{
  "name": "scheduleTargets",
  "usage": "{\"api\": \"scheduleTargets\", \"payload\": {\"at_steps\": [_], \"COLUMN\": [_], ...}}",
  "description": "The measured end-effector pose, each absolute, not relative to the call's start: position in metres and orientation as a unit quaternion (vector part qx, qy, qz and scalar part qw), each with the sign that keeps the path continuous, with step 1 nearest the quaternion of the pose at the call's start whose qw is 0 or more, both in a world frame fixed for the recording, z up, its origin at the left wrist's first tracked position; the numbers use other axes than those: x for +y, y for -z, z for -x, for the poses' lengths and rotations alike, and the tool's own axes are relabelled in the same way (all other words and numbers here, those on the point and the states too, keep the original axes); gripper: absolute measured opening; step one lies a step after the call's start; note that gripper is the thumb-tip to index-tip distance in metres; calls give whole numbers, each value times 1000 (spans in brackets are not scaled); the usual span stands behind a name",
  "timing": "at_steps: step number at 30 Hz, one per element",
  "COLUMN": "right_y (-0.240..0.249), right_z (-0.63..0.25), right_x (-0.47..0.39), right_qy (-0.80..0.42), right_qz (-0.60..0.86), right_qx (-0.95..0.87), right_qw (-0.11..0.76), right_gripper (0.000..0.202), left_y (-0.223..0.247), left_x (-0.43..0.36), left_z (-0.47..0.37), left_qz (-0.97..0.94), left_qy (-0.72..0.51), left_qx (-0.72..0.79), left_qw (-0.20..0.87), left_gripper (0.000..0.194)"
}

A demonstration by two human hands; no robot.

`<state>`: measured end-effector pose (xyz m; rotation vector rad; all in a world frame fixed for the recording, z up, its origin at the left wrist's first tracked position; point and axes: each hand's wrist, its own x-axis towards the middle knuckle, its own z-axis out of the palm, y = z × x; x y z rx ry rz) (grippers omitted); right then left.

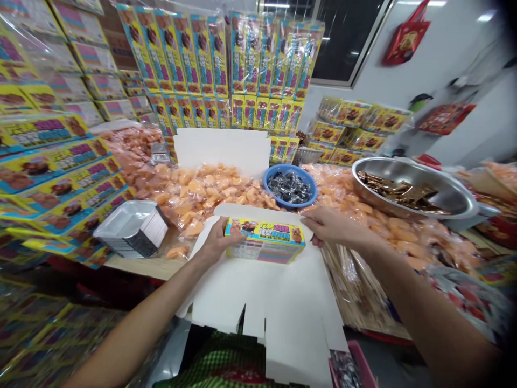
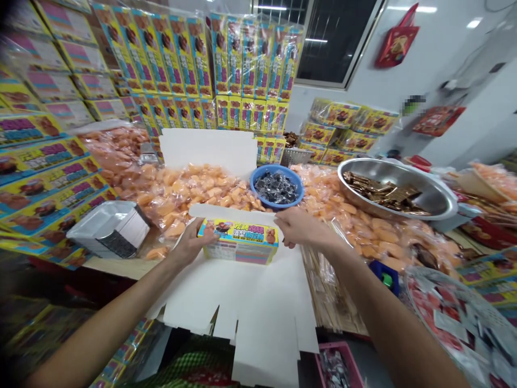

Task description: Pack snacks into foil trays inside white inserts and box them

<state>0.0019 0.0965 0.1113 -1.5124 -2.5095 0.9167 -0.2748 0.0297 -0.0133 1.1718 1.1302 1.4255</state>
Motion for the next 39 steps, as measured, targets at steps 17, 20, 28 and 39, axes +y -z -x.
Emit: {"api": "scheduleTargets", "payload": {"at_steps": [17, 20, 28, 39], "right_y": [-93, -64, -22, -28], "right_z": [-5, -11, -25, -21], "right_x": [79, 64, 68, 64], "right_qy": [-89, -1, 30, 7], "right_qz": [457, 428, 377, 360], "right_qx": [-885, -901, -901, -905], "right_qw": [-10, 70, 214, 226], "right_gripper": [30, 42, 30, 35], "left_y": [13, 11, -43, -62], "left_x": [27, 27, 38, 25], "left_z": [271, 270, 305, 296], "left_qz": [-469, -475, -643, -699], "left_qy": [-571, -573, -480, -247], "left_qx": [453, 423, 543, 647], "left_qw": [498, 517, 247, 179], "left_gripper": [50, 55, 25, 19]}}
